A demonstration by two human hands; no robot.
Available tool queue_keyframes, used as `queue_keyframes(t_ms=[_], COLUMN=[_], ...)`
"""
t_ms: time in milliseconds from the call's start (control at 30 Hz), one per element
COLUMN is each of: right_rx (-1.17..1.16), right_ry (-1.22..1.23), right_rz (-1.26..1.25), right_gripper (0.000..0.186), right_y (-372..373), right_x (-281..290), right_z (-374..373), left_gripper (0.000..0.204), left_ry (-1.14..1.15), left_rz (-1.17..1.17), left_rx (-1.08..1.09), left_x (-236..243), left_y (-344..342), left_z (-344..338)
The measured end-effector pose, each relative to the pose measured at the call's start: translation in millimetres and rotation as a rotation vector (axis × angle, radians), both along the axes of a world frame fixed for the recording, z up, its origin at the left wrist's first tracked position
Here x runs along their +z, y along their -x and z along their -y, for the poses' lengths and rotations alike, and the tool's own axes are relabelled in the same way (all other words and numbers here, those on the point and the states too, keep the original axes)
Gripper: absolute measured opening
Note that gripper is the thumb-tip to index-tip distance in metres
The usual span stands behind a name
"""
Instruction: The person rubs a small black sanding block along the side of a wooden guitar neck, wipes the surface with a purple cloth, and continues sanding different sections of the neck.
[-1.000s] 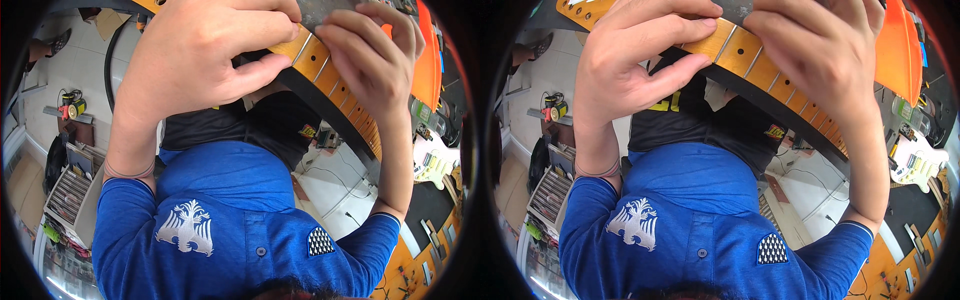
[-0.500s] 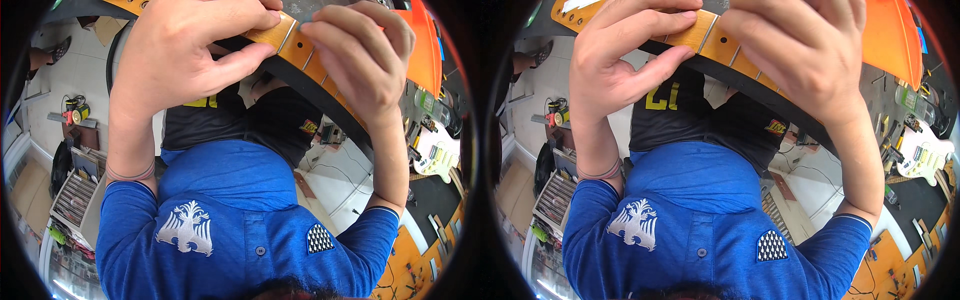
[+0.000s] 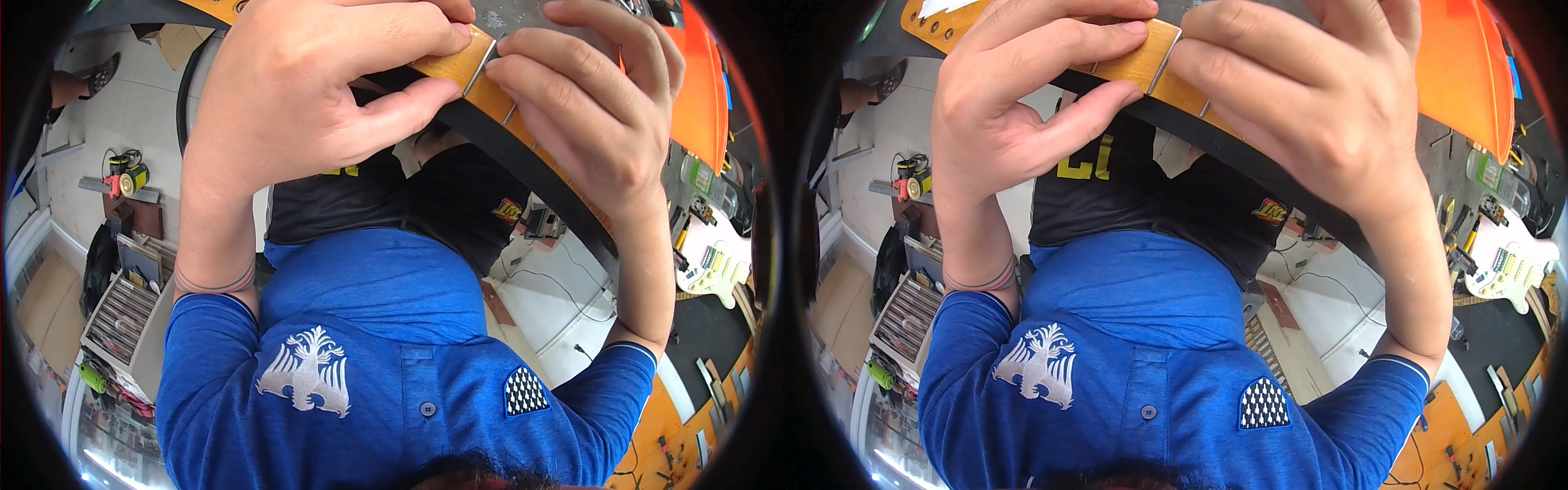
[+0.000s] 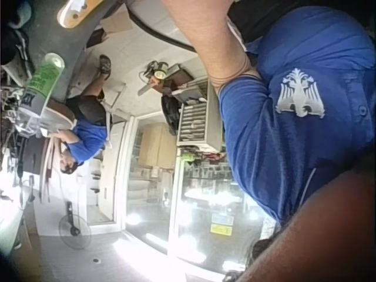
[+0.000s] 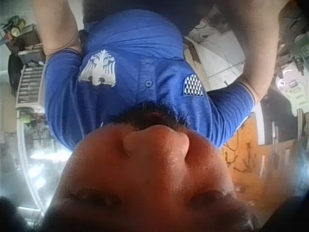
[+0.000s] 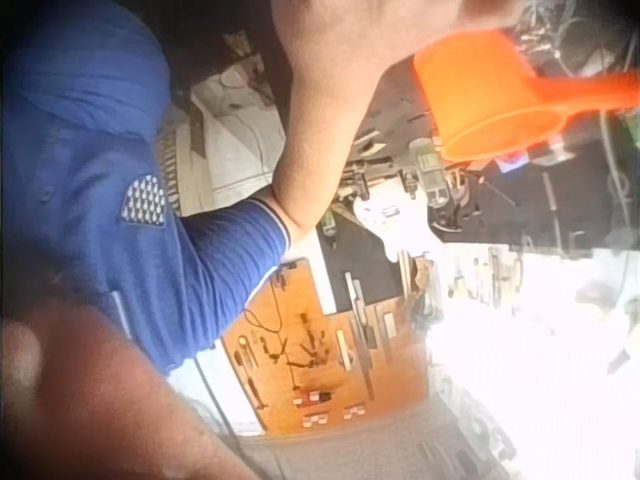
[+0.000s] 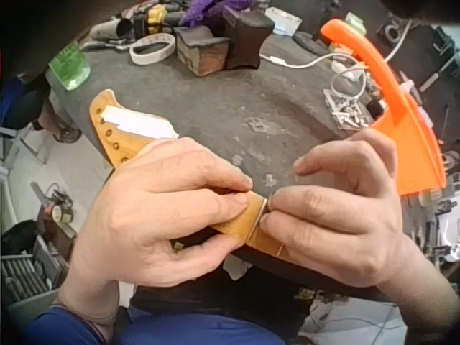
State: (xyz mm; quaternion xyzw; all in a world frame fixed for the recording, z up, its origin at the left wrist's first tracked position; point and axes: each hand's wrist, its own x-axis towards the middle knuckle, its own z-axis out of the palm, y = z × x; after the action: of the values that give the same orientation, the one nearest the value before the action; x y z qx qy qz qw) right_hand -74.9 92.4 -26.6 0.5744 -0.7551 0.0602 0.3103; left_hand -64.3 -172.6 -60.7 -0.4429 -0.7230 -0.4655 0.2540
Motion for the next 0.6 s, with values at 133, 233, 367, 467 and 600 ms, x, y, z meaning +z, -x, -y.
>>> queue_keyframes(t_ms=[133,233,367,467,600], right_rx=[-0.269,-0.29,-0.26,-0.244,-0.262], right_ry=[-0.245,-0.248,-0.258,-0.267,-0.251], right_rz=[0.247,0.228,0.244,0.234,0.215], right_gripper=[0.031,0.032,0.031,0.033,0.033], right_y=[-35.2,-32.3,-34.1,-33.9,-29.9], right_x=[45.8,46.3,49.1,47.6,46.7], right_z=[25.7,27.5,26.9,28.9,25.7], left_gripper=[0.03,0.03,0.028,0.027,0.028], left_ry=[-0.018,-0.01,0.026,0.002,-0.004], left_rz=[0.075,0.072,-0.068,0.087,-0.001], left_rx=[0.005,0.013,0.012,0.031,-0.01], left_x=[-4.5,-1.8,-3.3,0.5,-4.6], left_y=[-1.5,-1.1,1.2,-2.2,3.5], left_z=[2.8,3.1,3.0,2.7,4.1])
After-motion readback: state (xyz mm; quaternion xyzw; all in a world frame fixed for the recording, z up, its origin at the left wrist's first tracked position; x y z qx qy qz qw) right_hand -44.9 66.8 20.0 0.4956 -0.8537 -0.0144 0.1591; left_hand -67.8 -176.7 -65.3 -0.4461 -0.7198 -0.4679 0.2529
